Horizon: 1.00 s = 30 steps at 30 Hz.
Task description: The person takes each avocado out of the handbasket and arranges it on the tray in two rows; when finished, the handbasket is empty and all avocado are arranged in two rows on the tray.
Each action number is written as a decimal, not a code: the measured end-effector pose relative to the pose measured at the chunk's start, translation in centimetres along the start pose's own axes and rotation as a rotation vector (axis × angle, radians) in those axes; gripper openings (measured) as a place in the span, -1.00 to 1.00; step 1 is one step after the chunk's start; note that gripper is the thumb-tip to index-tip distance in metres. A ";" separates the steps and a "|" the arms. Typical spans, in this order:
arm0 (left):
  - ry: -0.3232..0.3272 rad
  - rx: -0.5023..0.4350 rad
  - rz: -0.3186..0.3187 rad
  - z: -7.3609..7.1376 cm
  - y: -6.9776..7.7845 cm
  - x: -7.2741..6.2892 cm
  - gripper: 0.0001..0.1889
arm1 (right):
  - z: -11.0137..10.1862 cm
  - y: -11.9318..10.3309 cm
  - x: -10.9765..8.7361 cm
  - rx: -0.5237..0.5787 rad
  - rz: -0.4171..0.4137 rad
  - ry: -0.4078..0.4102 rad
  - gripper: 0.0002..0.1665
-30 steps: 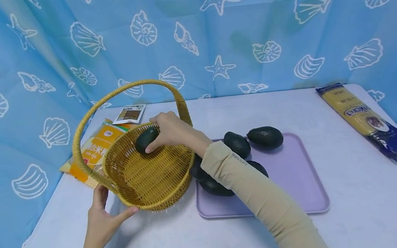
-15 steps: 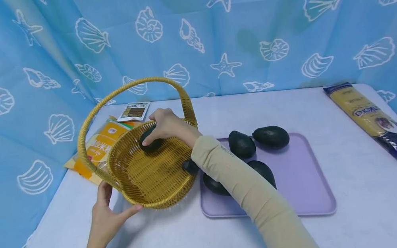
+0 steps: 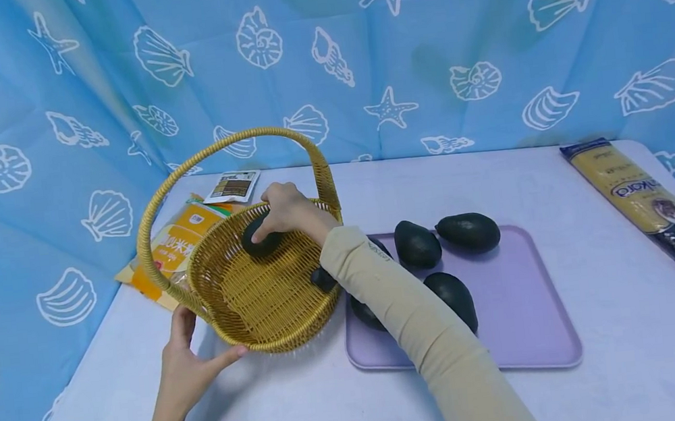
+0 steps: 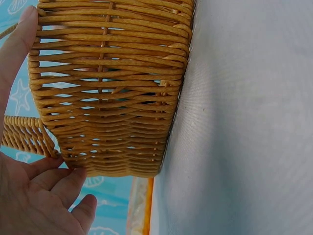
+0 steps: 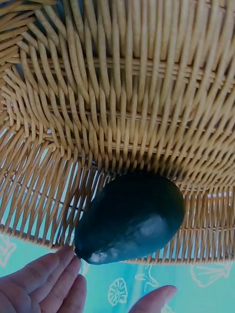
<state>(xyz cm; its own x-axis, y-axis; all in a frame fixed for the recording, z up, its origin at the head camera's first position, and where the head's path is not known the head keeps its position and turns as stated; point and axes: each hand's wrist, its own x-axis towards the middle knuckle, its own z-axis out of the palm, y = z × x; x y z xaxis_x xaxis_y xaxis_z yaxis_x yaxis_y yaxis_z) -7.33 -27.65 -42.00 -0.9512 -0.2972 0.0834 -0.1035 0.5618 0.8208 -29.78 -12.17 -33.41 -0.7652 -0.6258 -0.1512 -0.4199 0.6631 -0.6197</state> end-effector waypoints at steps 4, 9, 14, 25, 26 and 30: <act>0.006 0.007 -0.004 0.0 -0.1 0.0 0.22 | 0.4 -0.1 0.3 -0.021 -0.001 -0.005 -0.06; 0.006 0.003 -0.006 -0.1 -0.1 0.1 0.22 | 1.0 -0.1 0.7 -0.053 0.000 -0.006 -0.09; -0.001 -0.010 0.009 -0.2 -0.1 0.0 0.22 | 1.7 -0.1 1.0 -0.121 0.023 -0.036 -0.20; -0.001 -0.016 0.023 0.0 -0.2 0.0 0.23 | 3.6 1.6 1.6 0.014 -0.058 -0.046 -0.29; -0.002 -0.015 0.022 0.0 -0.2 0.0 0.23 | 3.7 1.6 1.6 0.020 -0.065 -0.044 -0.30; -0.006 -0.014 0.016 -0.1 -0.3 0.1 0.23 | 3.8 1.7 1.8 0.037 -0.101 -0.038 -0.34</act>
<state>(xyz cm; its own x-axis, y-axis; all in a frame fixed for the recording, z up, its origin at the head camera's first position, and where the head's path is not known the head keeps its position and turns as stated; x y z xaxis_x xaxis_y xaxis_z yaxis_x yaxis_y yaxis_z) -7.32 -27.93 -42.13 -0.9543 -0.2839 0.0929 -0.0847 0.5557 0.8271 -29.97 -13.74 -37.68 -0.7006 -0.7042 -0.1147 -0.4753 0.5806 -0.6610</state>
